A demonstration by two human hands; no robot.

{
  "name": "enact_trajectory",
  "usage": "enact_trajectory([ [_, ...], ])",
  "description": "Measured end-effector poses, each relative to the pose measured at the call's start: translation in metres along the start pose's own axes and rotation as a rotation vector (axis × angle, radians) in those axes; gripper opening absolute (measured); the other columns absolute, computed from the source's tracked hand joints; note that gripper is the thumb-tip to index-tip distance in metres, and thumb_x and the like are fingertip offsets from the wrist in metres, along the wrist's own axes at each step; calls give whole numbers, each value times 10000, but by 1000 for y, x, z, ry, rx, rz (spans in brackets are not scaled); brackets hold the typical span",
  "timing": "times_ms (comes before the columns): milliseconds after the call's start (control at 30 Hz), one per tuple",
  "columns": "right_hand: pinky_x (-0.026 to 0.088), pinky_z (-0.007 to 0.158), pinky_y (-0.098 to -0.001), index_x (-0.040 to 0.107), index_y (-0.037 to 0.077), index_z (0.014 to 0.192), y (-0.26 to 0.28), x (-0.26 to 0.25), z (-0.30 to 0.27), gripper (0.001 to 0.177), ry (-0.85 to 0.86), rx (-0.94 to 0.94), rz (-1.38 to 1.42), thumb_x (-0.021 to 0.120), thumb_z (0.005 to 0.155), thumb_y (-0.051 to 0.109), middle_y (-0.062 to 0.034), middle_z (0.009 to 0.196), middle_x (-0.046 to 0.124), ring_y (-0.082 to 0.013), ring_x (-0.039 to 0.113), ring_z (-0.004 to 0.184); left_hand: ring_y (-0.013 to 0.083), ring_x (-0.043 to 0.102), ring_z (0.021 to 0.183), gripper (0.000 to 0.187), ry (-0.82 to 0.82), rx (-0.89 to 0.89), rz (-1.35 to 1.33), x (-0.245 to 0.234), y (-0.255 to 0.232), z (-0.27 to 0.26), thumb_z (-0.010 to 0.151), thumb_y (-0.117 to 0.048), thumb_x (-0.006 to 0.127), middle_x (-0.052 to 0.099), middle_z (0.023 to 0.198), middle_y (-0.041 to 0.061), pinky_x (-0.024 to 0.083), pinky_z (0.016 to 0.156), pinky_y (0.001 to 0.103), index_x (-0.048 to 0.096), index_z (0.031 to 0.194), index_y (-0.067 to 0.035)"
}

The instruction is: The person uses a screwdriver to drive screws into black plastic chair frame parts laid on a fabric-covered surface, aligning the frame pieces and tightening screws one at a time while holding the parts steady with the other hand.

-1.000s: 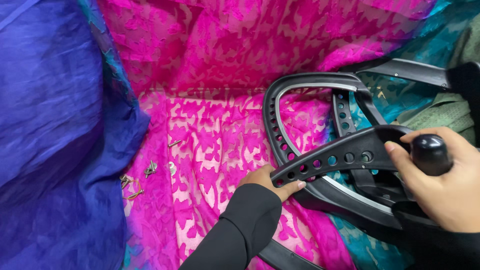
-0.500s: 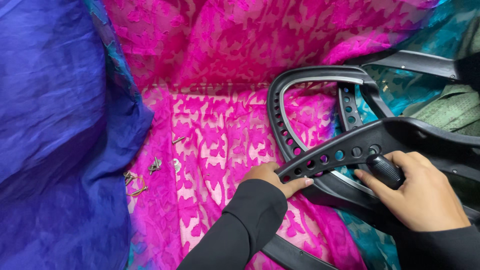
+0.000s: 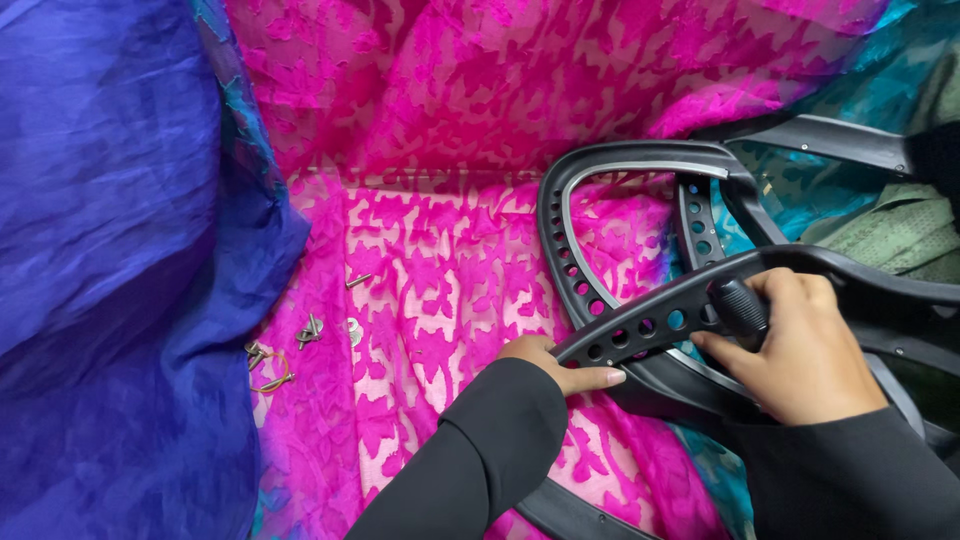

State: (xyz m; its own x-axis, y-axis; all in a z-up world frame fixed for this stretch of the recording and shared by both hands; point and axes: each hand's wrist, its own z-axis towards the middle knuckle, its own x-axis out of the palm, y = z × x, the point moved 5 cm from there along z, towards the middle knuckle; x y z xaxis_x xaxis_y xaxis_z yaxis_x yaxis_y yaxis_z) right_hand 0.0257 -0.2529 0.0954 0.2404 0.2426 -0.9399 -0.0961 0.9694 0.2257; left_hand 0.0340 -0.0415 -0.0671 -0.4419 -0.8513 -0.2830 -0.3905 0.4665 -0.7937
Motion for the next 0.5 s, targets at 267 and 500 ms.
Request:
enact_trajectory([
  [267,543,886,-478,537,166,1423,-2,13,-9,884,5,71,0,893,618,91,-197,1382,495,-446,645,1083,217,676,604,746,18,-79,-150,6,23,-7,658,-707,802,676,669,103,532,593,371,746,811,20],
  [500,540,877,-476,578,153,1385,8,2,4,835,-26,-53,32,868,607,72,-218,1328,513,-445,643,1056,148,554,548,606,43,18,-436,-1,18,-19,737,-617,805,594,615,39,419,517,343,763,791,-15],
])
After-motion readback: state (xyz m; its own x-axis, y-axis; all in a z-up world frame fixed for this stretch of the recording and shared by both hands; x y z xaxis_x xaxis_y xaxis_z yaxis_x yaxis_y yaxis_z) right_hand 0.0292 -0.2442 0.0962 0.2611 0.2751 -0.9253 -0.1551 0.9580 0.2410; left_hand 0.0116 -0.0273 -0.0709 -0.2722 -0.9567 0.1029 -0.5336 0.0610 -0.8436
